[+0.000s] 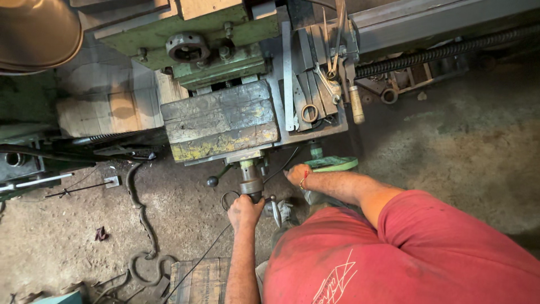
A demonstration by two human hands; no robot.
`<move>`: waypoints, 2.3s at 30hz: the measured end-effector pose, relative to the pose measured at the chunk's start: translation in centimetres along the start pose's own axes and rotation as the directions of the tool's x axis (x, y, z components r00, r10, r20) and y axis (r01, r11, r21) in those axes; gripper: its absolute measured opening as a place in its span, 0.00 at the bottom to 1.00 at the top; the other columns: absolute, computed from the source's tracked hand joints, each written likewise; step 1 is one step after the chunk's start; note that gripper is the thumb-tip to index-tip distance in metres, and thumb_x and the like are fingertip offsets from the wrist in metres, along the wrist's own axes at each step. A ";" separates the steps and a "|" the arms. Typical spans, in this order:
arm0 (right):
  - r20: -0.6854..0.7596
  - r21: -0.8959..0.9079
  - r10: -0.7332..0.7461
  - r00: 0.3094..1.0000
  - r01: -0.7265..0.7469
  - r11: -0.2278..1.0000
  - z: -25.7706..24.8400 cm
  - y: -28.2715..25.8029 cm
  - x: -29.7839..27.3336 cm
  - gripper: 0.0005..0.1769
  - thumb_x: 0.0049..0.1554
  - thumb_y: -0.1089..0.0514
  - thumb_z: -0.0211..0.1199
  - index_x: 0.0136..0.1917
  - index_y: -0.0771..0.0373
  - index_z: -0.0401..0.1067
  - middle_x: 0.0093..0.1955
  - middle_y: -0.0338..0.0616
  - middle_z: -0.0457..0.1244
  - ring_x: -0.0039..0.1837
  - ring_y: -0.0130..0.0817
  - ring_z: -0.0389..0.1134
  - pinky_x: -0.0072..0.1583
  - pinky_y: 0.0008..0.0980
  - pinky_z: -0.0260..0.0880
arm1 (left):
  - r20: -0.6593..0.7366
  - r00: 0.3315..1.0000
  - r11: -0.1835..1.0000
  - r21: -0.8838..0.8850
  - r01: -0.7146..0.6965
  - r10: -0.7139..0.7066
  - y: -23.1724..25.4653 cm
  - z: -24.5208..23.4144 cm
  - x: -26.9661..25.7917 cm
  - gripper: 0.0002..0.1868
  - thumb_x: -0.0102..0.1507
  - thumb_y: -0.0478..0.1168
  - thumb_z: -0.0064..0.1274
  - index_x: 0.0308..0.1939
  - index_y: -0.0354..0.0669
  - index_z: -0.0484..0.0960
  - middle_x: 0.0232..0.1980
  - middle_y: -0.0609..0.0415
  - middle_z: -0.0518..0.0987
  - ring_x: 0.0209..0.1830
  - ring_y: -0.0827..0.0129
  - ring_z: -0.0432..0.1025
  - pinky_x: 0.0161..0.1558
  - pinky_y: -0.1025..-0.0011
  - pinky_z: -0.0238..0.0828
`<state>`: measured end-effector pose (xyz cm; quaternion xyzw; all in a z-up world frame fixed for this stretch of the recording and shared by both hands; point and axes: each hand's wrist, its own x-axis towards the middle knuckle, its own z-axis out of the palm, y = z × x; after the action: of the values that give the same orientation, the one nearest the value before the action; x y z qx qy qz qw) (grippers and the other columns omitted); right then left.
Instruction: The person operates a vertical milling machine in a workshop, using both hands to manipulate the machine's control levers and handles. They adjust the position of the spindle and table while the machine is running, performing repetitive manual adjustments to the machinery.
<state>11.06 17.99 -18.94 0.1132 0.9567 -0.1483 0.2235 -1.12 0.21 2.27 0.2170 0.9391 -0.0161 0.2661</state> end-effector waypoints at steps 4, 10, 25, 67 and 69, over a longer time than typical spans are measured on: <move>-0.024 0.024 -0.001 1.000 0.002 1.000 0.0 0.0 0.0 0.22 0.64 0.54 0.48 0.69 0.50 0.70 0.48 0.43 0.72 0.51 0.44 0.75 0.46 0.47 0.76 | 0.017 1.000 1.000 -0.006 -0.006 0.006 0.0 -0.4 0.0 0.30 0.51 0.64 0.65 0.37 0.39 0.88 0.41 0.40 0.85 0.43 0.48 0.81 0.47 0.55 0.78; -0.027 -0.001 -0.028 0.999 0.028 1.000 -0.2 0.1 -0.1 0.23 0.62 0.55 0.50 0.69 0.53 0.71 0.49 0.43 0.72 0.51 0.43 0.75 0.47 0.46 0.77 | 0.033 0.999 0.999 -0.037 -0.020 0.022 -0.4 -0.5 0.3 0.30 0.50 0.65 0.65 0.36 0.40 0.88 0.39 0.40 0.85 0.42 0.49 0.81 0.46 0.55 0.78; -0.006 -0.014 -0.027 1.000 0.027 1.000 0.0 0.2 0.1 0.21 0.63 0.54 0.50 0.67 0.53 0.71 0.48 0.44 0.72 0.50 0.44 0.75 0.45 0.48 0.77 | 0.027 0.998 0.995 -0.082 -0.049 0.051 -1.1 -0.3 0.7 0.32 0.49 0.66 0.67 0.33 0.37 0.87 0.37 0.39 0.85 0.40 0.48 0.81 0.45 0.54 0.78; 0.047 -0.009 0.030 0.998 -0.030 1.000 0.6 0.0 0.0 0.23 0.63 0.54 0.50 0.70 0.49 0.69 0.49 0.43 0.72 0.51 0.44 0.75 0.46 0.48 0.76 | -0.025 0.991 0.946 -0.294 -0.134 0.132 -3.2 0.4 1.8 0.38 0.48 0.71 0.65 0.32 0.34 0.87 0.33 0.35 0.84 0.37 0.42 0.80 0.42 0.50 0.77; 0.051 -0.007 0.031 0.998 -0.031 0.999 0.6 0.0 0.0 0.24 0.63 0.54 0.49 0.71 0.49 0.69 0.50 0.43 0.71 0.52 0.44 0.74 0.47 0.48 0.76 | -0.028 0.991 0.948 -0.289 -0.130 0.128 -3.2 0.6 1.9 0.39 0.48 0.71 0.65 0.31 0.33 0.86 0.33 0.35 0.83 0.36 0.42 0.80 0.42 0.50 0.77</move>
<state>11.29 17.81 -19.43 0.1236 0.9492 -0.1448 0.2506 -3.59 -2.01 0.57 0.2365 0.9162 0.1402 0.2915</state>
